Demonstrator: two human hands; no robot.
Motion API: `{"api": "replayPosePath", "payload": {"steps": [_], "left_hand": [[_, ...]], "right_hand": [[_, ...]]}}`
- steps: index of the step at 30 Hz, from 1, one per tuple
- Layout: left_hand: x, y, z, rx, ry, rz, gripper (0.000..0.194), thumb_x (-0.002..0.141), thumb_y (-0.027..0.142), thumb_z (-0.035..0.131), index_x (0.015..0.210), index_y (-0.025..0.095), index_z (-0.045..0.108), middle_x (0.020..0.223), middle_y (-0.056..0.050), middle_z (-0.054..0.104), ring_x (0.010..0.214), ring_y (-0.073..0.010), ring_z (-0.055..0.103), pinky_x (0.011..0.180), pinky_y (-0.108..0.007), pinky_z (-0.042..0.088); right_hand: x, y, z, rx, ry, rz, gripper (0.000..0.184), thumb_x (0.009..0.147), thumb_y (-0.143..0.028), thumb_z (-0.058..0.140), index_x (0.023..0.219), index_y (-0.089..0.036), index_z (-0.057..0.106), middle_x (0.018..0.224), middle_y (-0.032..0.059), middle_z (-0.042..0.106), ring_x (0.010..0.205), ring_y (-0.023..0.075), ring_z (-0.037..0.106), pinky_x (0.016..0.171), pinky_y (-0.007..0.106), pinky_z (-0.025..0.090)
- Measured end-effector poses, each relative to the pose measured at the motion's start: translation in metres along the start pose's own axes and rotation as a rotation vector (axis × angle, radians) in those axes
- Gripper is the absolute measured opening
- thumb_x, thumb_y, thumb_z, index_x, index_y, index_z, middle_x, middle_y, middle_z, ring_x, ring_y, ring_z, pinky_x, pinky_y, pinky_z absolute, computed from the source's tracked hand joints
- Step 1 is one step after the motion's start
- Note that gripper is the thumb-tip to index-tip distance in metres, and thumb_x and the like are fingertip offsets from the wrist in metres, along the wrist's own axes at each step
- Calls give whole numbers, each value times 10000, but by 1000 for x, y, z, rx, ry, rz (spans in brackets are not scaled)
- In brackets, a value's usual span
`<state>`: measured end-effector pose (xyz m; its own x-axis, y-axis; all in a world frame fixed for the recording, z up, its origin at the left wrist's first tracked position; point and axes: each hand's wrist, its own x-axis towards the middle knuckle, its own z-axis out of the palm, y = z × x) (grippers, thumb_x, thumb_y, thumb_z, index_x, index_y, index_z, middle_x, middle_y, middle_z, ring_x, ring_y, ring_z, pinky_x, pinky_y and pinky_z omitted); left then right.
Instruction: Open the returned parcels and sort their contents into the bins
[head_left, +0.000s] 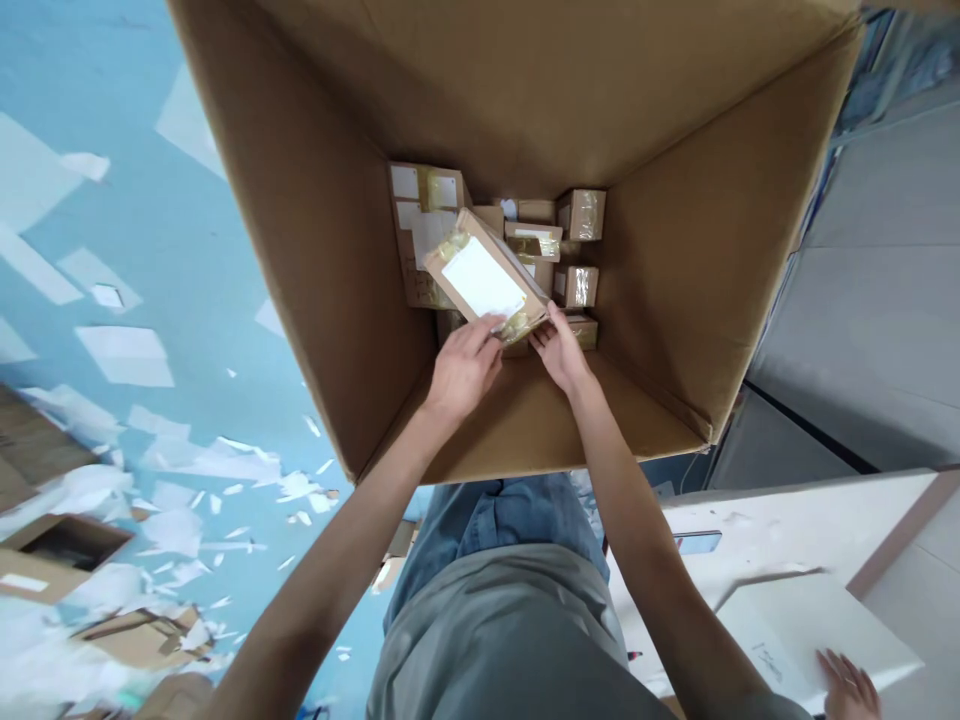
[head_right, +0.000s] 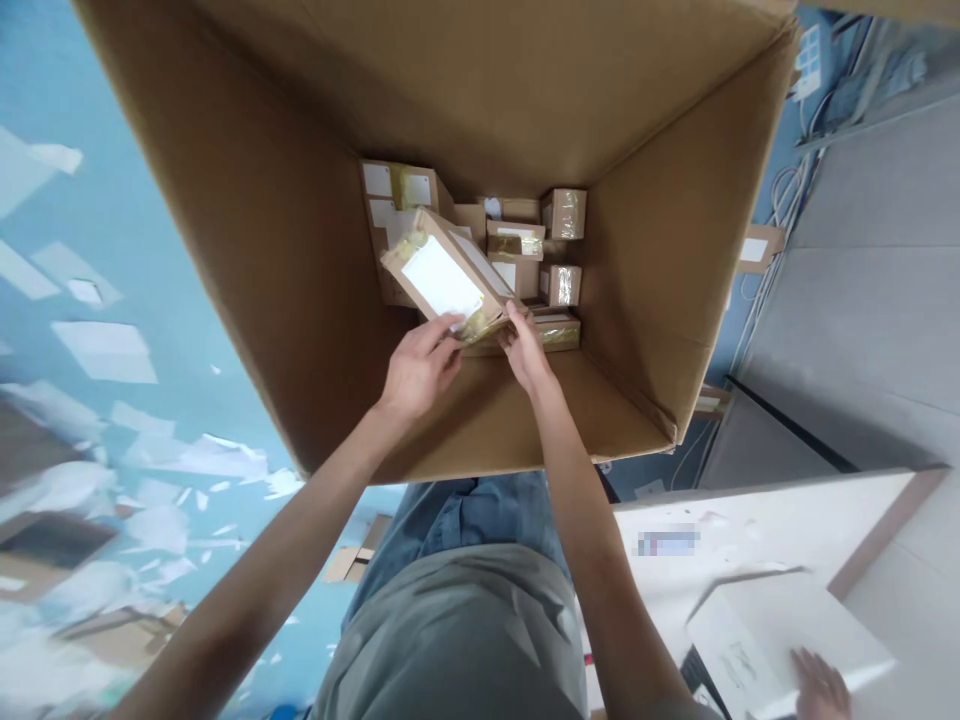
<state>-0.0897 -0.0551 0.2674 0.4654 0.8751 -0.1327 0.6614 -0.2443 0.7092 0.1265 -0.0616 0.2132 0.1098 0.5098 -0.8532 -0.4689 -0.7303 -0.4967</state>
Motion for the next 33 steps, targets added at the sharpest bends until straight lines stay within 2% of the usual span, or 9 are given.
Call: {"api": "replayPosePath", "payload": {"steps": [4,7,9,11,14,23,26,30,33], "left_hand": [[1,-50,-7,77,28,-262,201,1080,210,598,1043,241,793,1639,-116,685,1599,-357,567,1294,-542,513],[1,-89,5,53,-27,-508,202,1038,203,599,985,240,790,1642,-116,671,1570,-378,571,1291,-544,509],[0,-107,17,-19,-53,-631,177,1000,184,613,977,247,777,1609,-108,682,1480,-364,637,1275,-531,525],[-1,-120,28,-106,16,-708,176,972,175,642,1073,238,772,1593,-133,668,1446,-354,662,1292,-526,518],[0,-132,40,-161,212,-806,395,930,157,695,1325,173,713,1606,-230,603,1550,-400,586,1367,-580,442],[15,-139,67,-94,413,-995,981,796,136,852,1680,89,430,1722,-324,435,1663,-497,442,1407,-648,362],[17,-132,75,-117,384,-911,806,889,177,791,1644,115,517,1651,-291,536,1607,-468,521,1381,-622,405],[17,-123,89,-289,307,-777,529,1044,336,716,1545,179,653,1470,-212,683,1345,-352,726,1226,-498,565],[15,-116,95,-347,326,-822,539,1061,444,736,1546,219,673,1412,-180,716,1244,-315,763,1167,-469,595]], "right_hand": [[33,16,35,-118,-92,82,633,1011,-644,720,1561,-334,673,1764,30,603,1639,257,561,1354,503,480],[55,32,55,-361,-108,102,759,1029,-584,769,1681,-235,598,1850,127,490,1689,278,512,1389,500,424],[65,42,63,-473,-116,66,807,996,-566,841,1665,-170,624,1817,184,524,1692,296,513,1413,472,382],[72,51,67,-591,-110,-10,810,963,-560,888,1626,-153,665,1761,203,589,1669,321,547,1411,476,390],[77,64,70,-820,-111,-131,782,973,-570,882,1606,-155,685,1697,218,652,1608,363,621,1369,527,460],[76,99,93,-1008,-176,-129,544,1086,-425,760,1558,-164,702,1524,198,783,1477,366,728,1291,507,541],[76,99,92,-1054,-91,-104,566,1111,-354,676,1611,-96,625,1581,247,730,1499,385,701,1305,528,522],[81,90,74,-993,94,-128,965,1011,-472,819,1758,-34,392,1785,308,504,1668,403,524,1380,522,436],[85,80,60,-924,65,-161,1004,938,-533,891,1725,-84,457,1751,270,559,1655,386,534,1388,496,423]]}}
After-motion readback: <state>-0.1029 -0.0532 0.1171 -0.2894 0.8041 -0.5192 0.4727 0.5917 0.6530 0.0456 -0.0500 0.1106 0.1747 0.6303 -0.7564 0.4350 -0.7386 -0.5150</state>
